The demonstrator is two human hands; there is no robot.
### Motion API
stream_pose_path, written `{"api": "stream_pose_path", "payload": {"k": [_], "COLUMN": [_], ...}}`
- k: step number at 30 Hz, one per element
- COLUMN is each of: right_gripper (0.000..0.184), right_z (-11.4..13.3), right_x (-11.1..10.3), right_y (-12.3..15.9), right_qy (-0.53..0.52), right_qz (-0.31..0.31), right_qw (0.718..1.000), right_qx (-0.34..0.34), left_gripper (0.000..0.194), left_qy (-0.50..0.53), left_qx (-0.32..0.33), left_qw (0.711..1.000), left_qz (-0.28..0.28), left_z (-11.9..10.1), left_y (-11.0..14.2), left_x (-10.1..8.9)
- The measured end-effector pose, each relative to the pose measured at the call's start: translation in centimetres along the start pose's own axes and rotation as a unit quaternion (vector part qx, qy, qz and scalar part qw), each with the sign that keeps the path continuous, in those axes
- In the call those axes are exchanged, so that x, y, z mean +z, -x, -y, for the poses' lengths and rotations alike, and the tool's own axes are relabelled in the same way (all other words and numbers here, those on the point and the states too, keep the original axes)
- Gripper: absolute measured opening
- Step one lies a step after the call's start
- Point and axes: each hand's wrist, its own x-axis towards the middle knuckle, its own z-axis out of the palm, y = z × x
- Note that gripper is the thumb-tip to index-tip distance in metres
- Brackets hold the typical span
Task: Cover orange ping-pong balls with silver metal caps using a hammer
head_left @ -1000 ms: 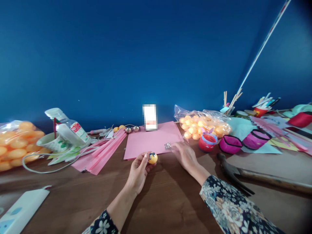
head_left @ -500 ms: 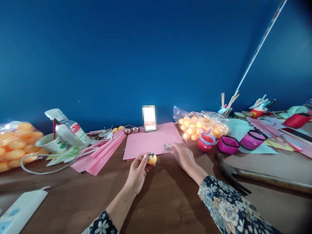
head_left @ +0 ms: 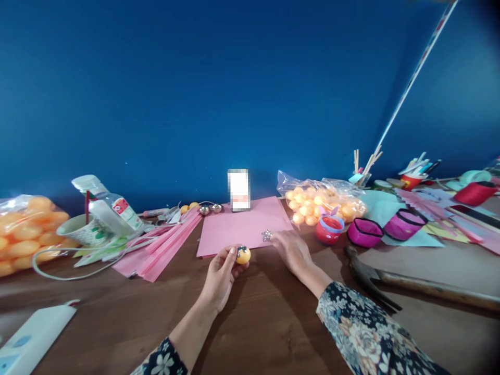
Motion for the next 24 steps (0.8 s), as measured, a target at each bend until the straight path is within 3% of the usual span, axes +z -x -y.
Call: {"api": "stream_pose_path", "payload": {"k": [11,24], "right_gripper": [0.014,0.009], "right_z": [0.23,0.24], "right_x": [-0.27,-0.05], "right_y": [-0.07,-0.23], "right_qy": [0.018,-0.106], "right_qz": [0.006,-0.046], "right_qw": [1.0,0.991], "right_qx": [-0.001,0.07], "left_gripper": [0.028,0.032], "left_qy": [0.0,-0.007], "left_qx": [-0.003,-0.003], "left_qw": [1.0,1.0], "left_qz": [0.004,0.0], "left_z": [0.04,-0.02], "left_y": [-0.07,0.05], "left_x": [-0.06,-0.09]}}
